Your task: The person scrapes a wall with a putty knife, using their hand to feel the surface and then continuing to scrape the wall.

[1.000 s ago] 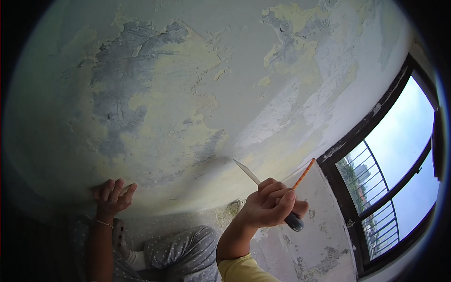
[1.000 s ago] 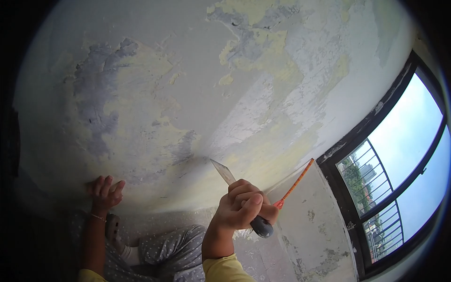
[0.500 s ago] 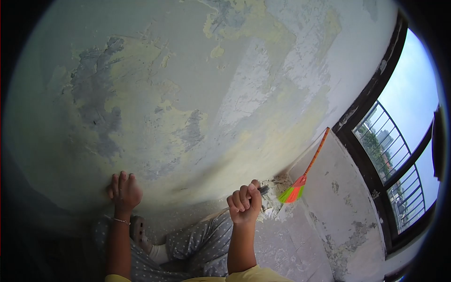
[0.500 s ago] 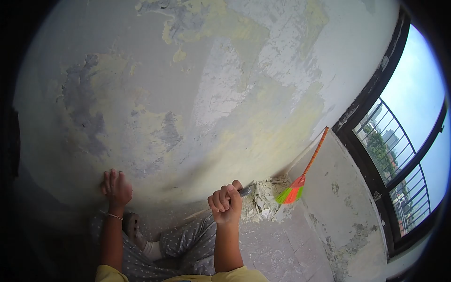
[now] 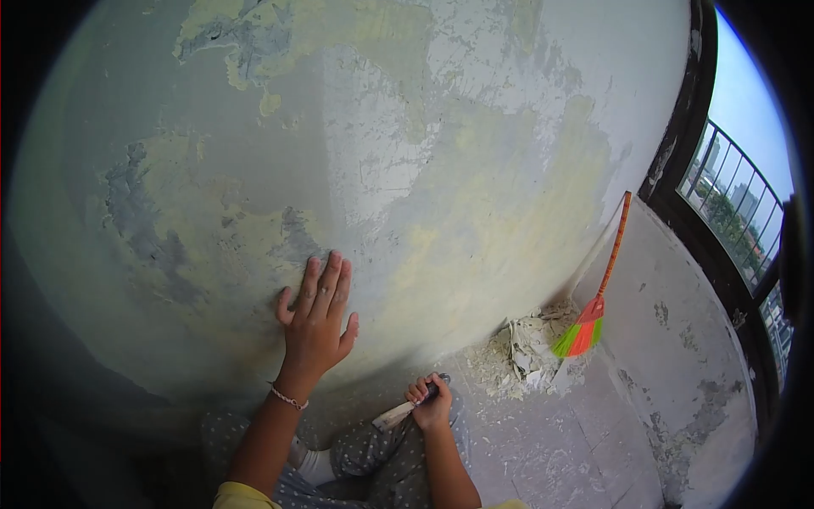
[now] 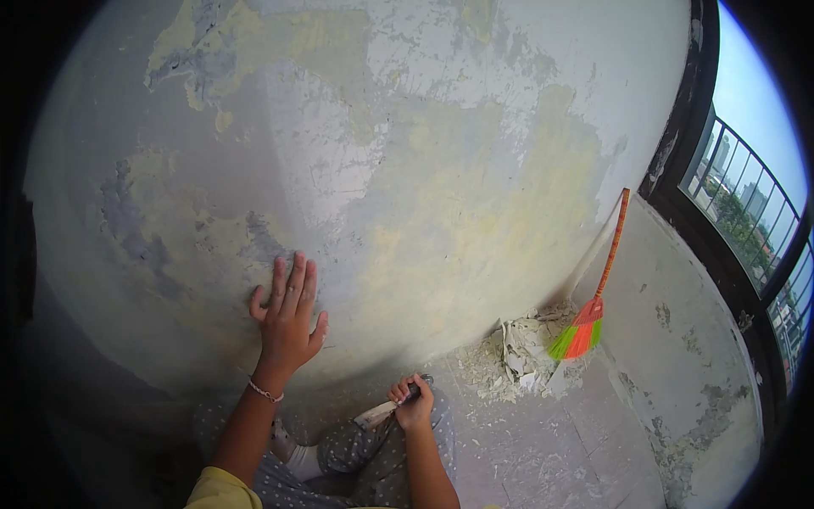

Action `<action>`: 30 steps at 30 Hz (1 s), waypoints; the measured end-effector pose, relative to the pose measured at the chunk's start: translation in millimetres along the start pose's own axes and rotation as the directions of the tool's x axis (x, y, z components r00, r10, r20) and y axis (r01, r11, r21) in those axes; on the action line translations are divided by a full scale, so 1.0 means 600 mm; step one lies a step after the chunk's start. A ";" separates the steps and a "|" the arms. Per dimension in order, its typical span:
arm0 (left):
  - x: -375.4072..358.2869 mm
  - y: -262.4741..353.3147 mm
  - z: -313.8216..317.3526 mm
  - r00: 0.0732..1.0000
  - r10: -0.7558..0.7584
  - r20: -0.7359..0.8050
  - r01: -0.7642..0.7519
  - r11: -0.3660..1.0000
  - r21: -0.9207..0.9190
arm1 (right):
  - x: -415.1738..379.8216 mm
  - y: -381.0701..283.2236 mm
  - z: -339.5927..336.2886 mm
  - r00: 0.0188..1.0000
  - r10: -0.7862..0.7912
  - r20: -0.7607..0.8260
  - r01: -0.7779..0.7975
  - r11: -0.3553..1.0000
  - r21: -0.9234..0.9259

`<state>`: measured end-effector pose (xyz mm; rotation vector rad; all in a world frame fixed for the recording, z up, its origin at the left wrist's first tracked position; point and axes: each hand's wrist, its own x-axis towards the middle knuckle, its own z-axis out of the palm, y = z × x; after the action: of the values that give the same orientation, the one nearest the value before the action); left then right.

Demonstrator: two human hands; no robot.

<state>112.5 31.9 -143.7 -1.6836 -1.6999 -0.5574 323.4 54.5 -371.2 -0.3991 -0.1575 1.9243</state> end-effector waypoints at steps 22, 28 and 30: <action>0.017 0.051 0.025 0.998 0.063 0.006 -0.062 0.966 0.253 | 0.007 -0.021 -0.008 1.000 -0.003 0.018 0.000 0.988 0.153; -0.098 -0.054 0.046 0.990 -0.135 -0.038 0.139 0.904 0.404 | 0.007 -0.020 -0.017 1.000 -0.009 -0.012 0.011 0.986 0.166; -0.134 -0.101 0.051 0.981 -0.187 -0.057 0.192 0.870 0.453 | 0.006 -0.020 -0.011 1.000 -0.019 -0.019 0.021 0.989 0.146</action>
<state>42.8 -6.8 -212.5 -1.1824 -1.8272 -0.2217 334.8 62.0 -374.5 -0.3152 -0.0085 1.8981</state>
